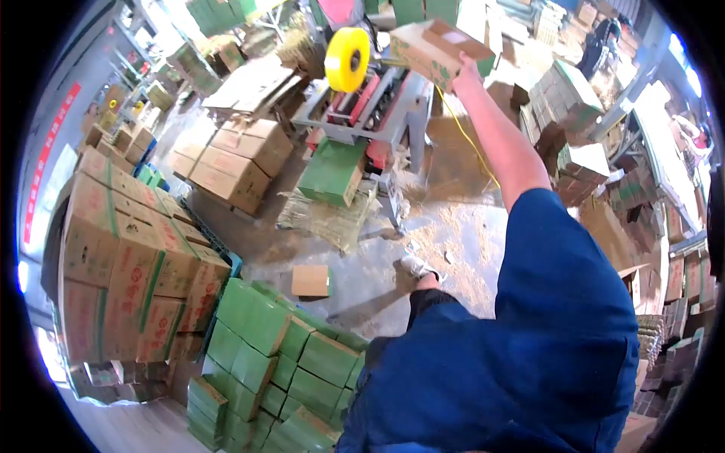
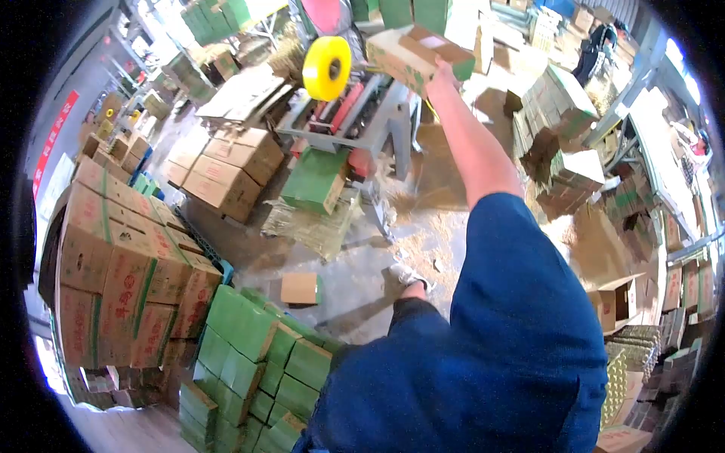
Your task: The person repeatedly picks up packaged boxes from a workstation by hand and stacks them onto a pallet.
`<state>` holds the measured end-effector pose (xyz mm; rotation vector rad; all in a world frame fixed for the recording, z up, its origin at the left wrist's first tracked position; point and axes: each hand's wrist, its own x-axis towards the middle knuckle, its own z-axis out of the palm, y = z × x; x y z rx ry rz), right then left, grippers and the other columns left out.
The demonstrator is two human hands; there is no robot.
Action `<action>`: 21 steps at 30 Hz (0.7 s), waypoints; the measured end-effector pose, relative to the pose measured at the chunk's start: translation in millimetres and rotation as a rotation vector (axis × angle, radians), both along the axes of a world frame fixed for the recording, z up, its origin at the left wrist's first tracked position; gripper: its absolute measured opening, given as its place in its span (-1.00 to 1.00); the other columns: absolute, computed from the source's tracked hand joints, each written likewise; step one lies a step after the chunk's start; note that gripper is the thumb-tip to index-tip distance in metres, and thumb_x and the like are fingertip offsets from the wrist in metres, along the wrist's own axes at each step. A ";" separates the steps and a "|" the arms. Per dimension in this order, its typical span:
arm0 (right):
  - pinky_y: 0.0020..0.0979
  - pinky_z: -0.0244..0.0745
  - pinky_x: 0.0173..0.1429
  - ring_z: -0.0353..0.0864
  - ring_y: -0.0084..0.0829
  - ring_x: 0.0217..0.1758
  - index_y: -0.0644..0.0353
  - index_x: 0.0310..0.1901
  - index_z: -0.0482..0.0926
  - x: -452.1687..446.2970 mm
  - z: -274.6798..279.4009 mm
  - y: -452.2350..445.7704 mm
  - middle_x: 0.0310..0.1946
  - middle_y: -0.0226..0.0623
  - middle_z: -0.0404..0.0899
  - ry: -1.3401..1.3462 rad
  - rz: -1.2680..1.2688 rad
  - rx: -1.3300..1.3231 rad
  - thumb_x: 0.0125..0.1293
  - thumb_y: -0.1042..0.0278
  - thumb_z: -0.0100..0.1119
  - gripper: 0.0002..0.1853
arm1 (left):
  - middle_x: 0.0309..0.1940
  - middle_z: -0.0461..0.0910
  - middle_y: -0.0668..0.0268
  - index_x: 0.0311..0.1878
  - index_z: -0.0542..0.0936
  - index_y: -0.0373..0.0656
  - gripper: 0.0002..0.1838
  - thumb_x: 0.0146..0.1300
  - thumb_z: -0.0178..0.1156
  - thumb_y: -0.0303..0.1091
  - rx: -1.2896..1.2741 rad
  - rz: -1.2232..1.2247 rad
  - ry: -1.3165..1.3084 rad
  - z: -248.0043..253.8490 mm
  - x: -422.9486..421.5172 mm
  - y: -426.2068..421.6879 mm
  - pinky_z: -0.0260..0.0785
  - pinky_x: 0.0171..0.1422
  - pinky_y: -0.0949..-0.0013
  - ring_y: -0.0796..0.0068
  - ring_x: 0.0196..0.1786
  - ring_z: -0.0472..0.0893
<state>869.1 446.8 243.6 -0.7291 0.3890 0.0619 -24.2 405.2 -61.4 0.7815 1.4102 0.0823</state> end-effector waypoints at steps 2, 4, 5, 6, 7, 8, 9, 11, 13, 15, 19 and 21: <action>0.16 0.54 0.05 0.60 -0.04 0.02 0.11 0.27 0.22 41.4 -23.1 15.7 0.13 -0.11 0.45 0.008 -0.039 0.010 0.09 0.35 0.43 -0.26 | 0.13 0.52 0.10 0.26 0.43 -0.21 -0.49 0.41 0.01 -0.06 0.025 -0.052 -0.020 5.7 59.7 25.9 0.36 0.19 0.13 0.14 0.18 0.49; 0.11 0.54 0.10 0.58 -0.06 0.06 0.14 0.27 0.21 64.8 -34.8 35.0 0.11 -0.08 0.47 0.128 -0.077 -0.045 0.15 0.37 0.37 -0.31 | 0.13 0.53 0.10 0.26 0.43 -0.21 -0.49 0.41 0.02 -0.06 0.034 -0.093 -0.019 15.5 106.3 47.3 0.37 0.18 0.14 0.15 0.17 0.50; 0.11 0.54 0.10 0.58 -0.06 0.06 0.14 0.27 0.21 90.4 -55.6 44.2 0.11 -0.08 0.47 0.144 -0.085 -0.059 0.15 0.37 0.37 -0.31 | 0.12 0.53 0.10 0.26 0.43 -0.21 -0.49 0.41 0.02 -0.06 0.040 -0.119 -0.020 18.9 131.2 59.6 0.37 0.17 0.14 0.15 0.16 0.50; 0.08 0.55 0.10 0.57 -0.05 0.08 0.14 0.33 0.10 131.4 -92.6 56.1 0.16 -0.08 0.42 0.162 -0.079 -0.074 0.12 0.38 0.39 -0.19 | 0.12 0.53 0.10 0.26 0.43 -0.21 -0.49 0.41 0.02 -0.06 0.038 -0.132 -0.017 23.1 151.9 69.7 0.37 0.17 0.15 0.15 0.16 0.50; 0.04 0.56 0.10 0.56 -0.04 0.09 0.15 0.40 -0.02 172.0 -128.6 67.6 0.22 -0.08 0.37 0.176 -0.069 -0.089 0.09 0.39 0.41 -0.07 | 0.12 0.53 0.10 0.26 0.44 -0.21 -0.49 0.40 0.02 -0.06 0.038 -0.146 -0.021 26.9 173.1 78.8 0.38 0.17 0.15 0.16 0.16 0.51; 0.03 0.56 0.10 0.56 -0.04 0.10 0.16 0.43 -0.07 190.2 -144.1 75.3 0.25 -0.08 0.35 0.190 -0.060 -0.099 0.07 0.40 0.42 -0.01 | 0.11 0.53 0.10 0.26 0.44 -0.21 -0.49 0.40 0.03 -0.06 0.039 -0.159 -0.020 31.8 191.7 89.0 0.38 0.16 0.15 0.16 0.15 0.51; 0.01 0.57 0.10 0.56 -0.03 0.10 0.16 0.46 -0.13 201.6 -152.5 82.7 0.27 -0.08 0.33 0.204 -0.051 -0.109 0.05 0.40 0.43 0.05 | 0.11 0.54 0.10 0.26 0.44 -0.21 -0.49 0.40 0.03 -0.06 0.039 -0.171 -0.017 37.8 207.3 97.0 0.38 0.16 0.16 0.16 0.15 0.51; 0.03 0.60 0.06 0.59 -0.06 0.06 0.22 0.39 0.03 220.5 -168.0 92.4 0.21 -0.06 0.38 0.168 0.160 0.062 0.07 0.42 0.42 -0.09 | 0.11 0.54 0.10 0.26 0.44 -0.21 -0.49 0.40 0.03 -0.06 0.044 -0.194 -0.007 46.7 233.5 112.2 0.39 0.15 0.16 0.17 0.14 0.52; 0.04 0.63 0.01 0.61 -0.08 0.01 0.27 0.30 0.19 230.3 -170.0 103.0 0.14 -0.04 0.44 0.158 0.276 0.121 0.09 0.42 0.41 -0.23 | 0.10 0.54 0.09 0.26 0.44 -0.22 -0.49 0.40 0.04 -0.05 0.044 -0.213 -0.001 55.4 256.7 123.0 0.39 0.14 0.17 0.18 0.13 0.52; 0.02 0.63 0.01 0.61 -0.10 0.01 0.28 0.24 0.26 212.5 -154.6 119.8 0.10 -0.03 0.47 0.142 0.074 -0.005 0.11 0.39 0.40 -0.31 | 0.09 0.55 0.09 0.25 0.44 -0.22 -0.49 0.40 0.04 -0.05 0.050 -0.230 0.008 63.3 272.1 134.0 0.40 0.14 0.18 0.19 0.13 0.53; -0.06 0.63 0.01 0.60 -0.16 0.04 0.26 0.23 0.26 186.2 -159.8 102.1 0.11 -0.10 0.46 0.044 0.162 -0.138 0.12 0.34 0.41 -0.31 | 0.08 0.56 0.09 0.25 0.45 -0.22 -0.48 0.39 0.05 -0.05 0.050 -0.252 0.016 69.4 294.5 145.6 0.41 0.12 0.19 0.20 0.11 0.54; -0.13 0.59 0.06 0.54 -0.21 0.11 0.23 0.31 0.18 177.7 -167.9 96.8 0.20 -0.13 0.39 -0.066 0.267 -0.210 0.12 0.29 0.43 -0.21 | 0.07 0.56 0.09 0.25 0.45 -0.22 -0.48 0.39 0.05 -0.05 0.051 -0.261 0.023 73.0 298.8 148.4 0.41 0.11 0.20 0.21 0.10 0.54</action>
